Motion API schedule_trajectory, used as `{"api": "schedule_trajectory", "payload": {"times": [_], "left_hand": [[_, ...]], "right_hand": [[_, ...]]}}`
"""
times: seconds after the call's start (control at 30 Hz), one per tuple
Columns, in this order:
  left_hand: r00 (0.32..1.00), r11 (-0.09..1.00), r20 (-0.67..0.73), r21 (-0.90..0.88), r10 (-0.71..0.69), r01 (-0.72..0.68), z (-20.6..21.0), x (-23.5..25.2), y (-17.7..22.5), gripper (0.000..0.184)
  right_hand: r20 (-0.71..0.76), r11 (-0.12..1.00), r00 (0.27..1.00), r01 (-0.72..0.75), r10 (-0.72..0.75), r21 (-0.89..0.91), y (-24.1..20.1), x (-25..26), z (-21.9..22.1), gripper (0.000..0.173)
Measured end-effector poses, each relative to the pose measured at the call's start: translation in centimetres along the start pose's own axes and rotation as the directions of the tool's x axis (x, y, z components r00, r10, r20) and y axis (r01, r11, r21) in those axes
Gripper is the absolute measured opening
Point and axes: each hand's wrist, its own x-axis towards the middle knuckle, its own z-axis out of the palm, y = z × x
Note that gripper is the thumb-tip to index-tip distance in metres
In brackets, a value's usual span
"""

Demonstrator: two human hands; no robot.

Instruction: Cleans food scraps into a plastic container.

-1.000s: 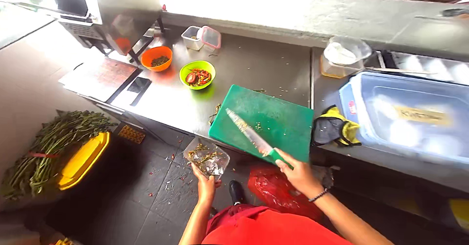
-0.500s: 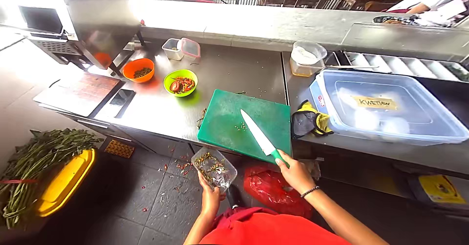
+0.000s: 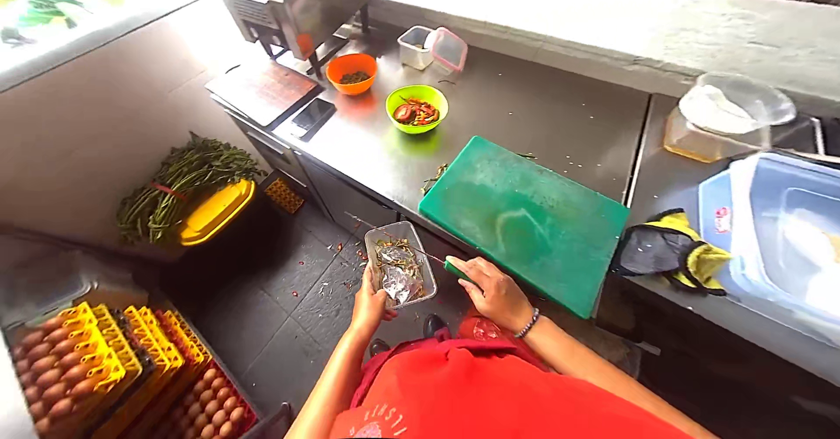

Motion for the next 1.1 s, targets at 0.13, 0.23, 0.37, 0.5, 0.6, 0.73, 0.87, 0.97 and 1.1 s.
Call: {"api": "schedule_trajectory", "payload": {"times": [0.13,0.23,0.37,0.5,0.6,0.73,0.87,0.97,1.1], "left_hand": [[0.998,0.995,-0.014,0.081,0.064,-0.062,-3.5,-3.4,3.8,0.062],[0.988,0.989,-0.063,0.052,0.143,-0.140,-5.5,-5.6,6.6,0.061],[0.967,0.973,-0.109,-0.015,0.228,-0.231,-7.6,-7.9,9.1,0.038],[0.946,0.944,-0.167,-0.136,0.278,-0.301,-9.3,-8.9,9.6,0.031],[0.953,0.943,-0.198,-0.196,0.231,-0.269,-10.1,-8.9,9.3,0.046],[0.966,0.969,-0.203,-0.157,0.158,-0.192,-11.0,-8.2,7.9,0.048],[0.969,0.978,-0.216,-0.138,0.122,-0.154,-11.2,-8.2,7.5,0.049],[0.978,0.985,-0.152,-0.080,0.140,-0.153,-9.9,-7.8,8.2,0.053],[0.975,0.976,-0.069,-0.036,0.212,-0.215,-7.8,-7.9,9.6,0.057]], "right_hand": [[-0.174,0.940,0.924,0.327,-0.340,-0.101,-0.2,3.9,1.4,0.044],[-0.241,0.880,0.846,0.451,-0.475,-0.149,-1.5,6.1,0.8,0.046],[-0.301,0.824,0.768,0.539,-0.566,-0.175,-2.6,8.0,-0.6,0.049],[-0.319,0.812,0.748,0.556,-0.582,-0.177,-1.3,7.7,-2.2,0.043],[-0.313,0.842,0.783,0.516,-0.538,-0.155,2.1,5.5,-3.4,0.036],[-0.230,0.872,0.842,0.461,-0.488,-0.166,8.1,0.8,-5.9,0.031],[-0.109,0.905,0.901,0.425,-0.420,0.020,8.4,0.8,-9.1,0.029],[-0.008,0.895,0.982,0.177,-0.191,0.409,2.1,5.4,-10.0,0.041],[0.336,0.823,0.942,-0.198,0.009,0.533,-4.5,11.5,-9.5,0.027]]}}
